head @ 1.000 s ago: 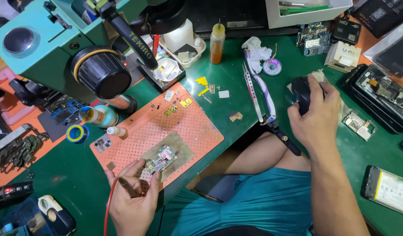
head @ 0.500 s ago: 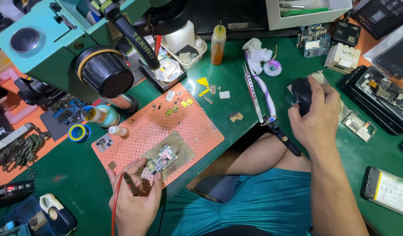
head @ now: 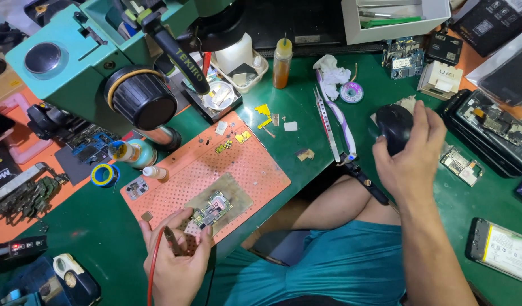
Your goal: The person uses a soldering iron and multimeter probes to work on a small circuit board placed on a mat. They then apply a liquid from a small bottle onto the board.
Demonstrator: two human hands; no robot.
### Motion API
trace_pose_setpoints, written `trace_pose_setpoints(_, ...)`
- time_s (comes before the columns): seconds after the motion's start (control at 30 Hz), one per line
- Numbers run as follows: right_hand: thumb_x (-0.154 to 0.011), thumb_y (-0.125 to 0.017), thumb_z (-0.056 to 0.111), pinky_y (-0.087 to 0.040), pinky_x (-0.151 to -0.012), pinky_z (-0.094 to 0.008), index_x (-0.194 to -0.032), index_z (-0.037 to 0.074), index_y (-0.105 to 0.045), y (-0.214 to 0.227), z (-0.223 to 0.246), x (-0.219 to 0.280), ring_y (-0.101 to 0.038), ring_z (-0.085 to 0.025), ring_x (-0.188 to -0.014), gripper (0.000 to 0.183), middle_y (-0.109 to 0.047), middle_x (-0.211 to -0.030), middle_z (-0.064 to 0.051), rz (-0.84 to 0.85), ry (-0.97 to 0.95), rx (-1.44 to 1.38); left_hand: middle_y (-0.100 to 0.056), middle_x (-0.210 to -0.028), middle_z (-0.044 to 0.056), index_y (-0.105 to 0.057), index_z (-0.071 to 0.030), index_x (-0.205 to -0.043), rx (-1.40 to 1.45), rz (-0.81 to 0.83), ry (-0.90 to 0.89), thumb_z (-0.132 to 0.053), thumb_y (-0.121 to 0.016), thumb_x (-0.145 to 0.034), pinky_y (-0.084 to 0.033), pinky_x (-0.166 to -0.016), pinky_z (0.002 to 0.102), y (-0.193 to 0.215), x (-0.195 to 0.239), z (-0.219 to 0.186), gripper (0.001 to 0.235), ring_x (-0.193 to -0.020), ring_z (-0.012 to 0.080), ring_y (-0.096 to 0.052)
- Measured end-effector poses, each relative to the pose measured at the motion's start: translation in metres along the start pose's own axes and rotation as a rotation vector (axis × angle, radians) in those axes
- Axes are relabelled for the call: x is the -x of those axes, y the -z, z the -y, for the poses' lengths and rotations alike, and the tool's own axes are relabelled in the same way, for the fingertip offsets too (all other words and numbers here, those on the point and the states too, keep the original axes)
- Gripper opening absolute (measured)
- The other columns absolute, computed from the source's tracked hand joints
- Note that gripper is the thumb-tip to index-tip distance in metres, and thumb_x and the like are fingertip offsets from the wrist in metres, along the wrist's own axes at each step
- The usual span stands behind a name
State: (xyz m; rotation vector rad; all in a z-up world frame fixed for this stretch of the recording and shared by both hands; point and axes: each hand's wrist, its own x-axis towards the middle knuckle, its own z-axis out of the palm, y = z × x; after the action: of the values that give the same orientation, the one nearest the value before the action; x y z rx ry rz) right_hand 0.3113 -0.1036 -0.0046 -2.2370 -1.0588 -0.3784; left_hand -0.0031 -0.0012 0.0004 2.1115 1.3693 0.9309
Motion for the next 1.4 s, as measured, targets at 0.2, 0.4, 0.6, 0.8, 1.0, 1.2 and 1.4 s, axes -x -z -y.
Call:
trace_pose_setpoints(0.2, -0.073, -0.053, 0.005, -0.034, -0.045, -0.022, -0.071, 0.003, -0.056, 0.026, 0.047, 0.044, -0.043, -0.013, -0.047, 0.004, -0.049, -0.055, -0.003, 0.332, 0.376, -0.608, -0.044, -0.053, -0.001, -0.058, -0.008, -0.092, 0.018, 0.007, -0.057, -0.018, -0.068, -0.064, -0.017, -0.109, 0.050, 0.004, -0.004, -0.004, 0.032, -0.070, 0.0118, -0.056)
trace_pose_setpoints(0.4, -0.075, -0.057, 0.038, -0.044, -0.064, -0.048, -0.096, 0.014, -0.049, -0.040, 0.087, 0.111, -0.056, -0.034, -0.079, 0.033, -0.059, -0.089, -0.008, 1.409, 0.401, -0.068, -0.061, -0.090, 0.012, -0.027, -0.007, -0.057, 0.128, -0.019, -0.187, -0.009, -0.067, -0.065, -0.021, -0.105, 0.055, 0.002, -0.004, 0.001, 0.041, -0.084, 0.0189, -0.058)
trace_pose_setpoints(0.6, -0.087, -0.038, 0.029, -0.042, -0.067, -0.049, -0.088, 0.012, -0.060, -0.112, 0.070, 0.180, -0.055, -0.038, -0.077, 0.028, -0.060, -0.082, -0.014, 1.546, 0.534, 0.013, -0.061, -0.089, 0.012, -0.029, -0.007, -0.053, 0.127, 0.003, -0.173, -0.011, -0.067, -0.066, -0.020, -0.105, 0.053, 0.005, -0.007, -0.003, 0.040, -0.082, 0.0184, -0.059)
trace_pose_setpoints(0.8, -0.081, -0.048, 0.033, -0.045, -0.059, -0.044, -0.110, 0.005, -0.043, -0.134, 0.053, 0.197, -0.057, -0.034, -0.077, 0.041, -0.059, -0.090, -0.015, 1.308, 0.591, 0.078, -0.062, -0.089, 0.010, -0.031, -0.008, -0.055, 0.125, 0.016, -0.144, -0.012, -0.068, -0.065, -0.022, -0.104, 0.052, 0.007, -0.006, 0.000, 0.039, -0.085, 0.0184, -0.059)
trace_pose_setpoints(1.0, -0.083, -0.043, 0.027, -0.045, -0.054, -0.042, -0.078, 0.010, -0.060, -0.149, 0.046, 0.214, -0.059, -0.030, -0.068, 0.024, -0.062, -0.074, -0.010, 1.336, 0.738, 0.070, -0.062, -0.089, 0.011, -0.030, -0.008, -0.056, 0.129, 0.006, -0.181, -0.010, -0.068, -0.065, -0.021, -0.105, 0.053, 0.006, -0.005, 0.000, 0.039, -0.084, 0.0186, -0.059)
trace_pose_setpoints(1.2, -0.082, -0.042, 0.023, -0.044, -0.061, -0.048, -0.085, 0.004, -0.056, -0.139, 0.054, 0.203, -0.056, -0.038, -0.072, 0.024, -0.059, -0.083, -0.017, 1.489, 0.574, -0.054, -0.062, -0.090, 0.009, -0.029, -0.008, -0.056, 0.103, 0.026, -0.180, -0.013, -0.066, -0.067, -0.021, -0.106, 0.050, 0.007, -0.004, -0.003, 0.039, -0.083, 0.0179, -0.059)
trace_pose_setpoints(1.4, -0.077, -0.052, 0.027, -0.045, -0.062, -0.043, -0.093, 0.004, -0.057, -0.134, 0.061, 0.186, -0.055, -0.033, -0.078, 0.028, -0.058, -0.090, -0.016, 1.487, 0.516, 0.002, -0.062, -0.090, 0.008, -0.028, -0.008, -0.056, 0.083, 0.015, -0.169, -0.013, -0.068, -0.066, -0.022, -0.105, 0.050, 0.006, -0.001, -0.004, 0.041, -0.080, 0.0166, -0.058)
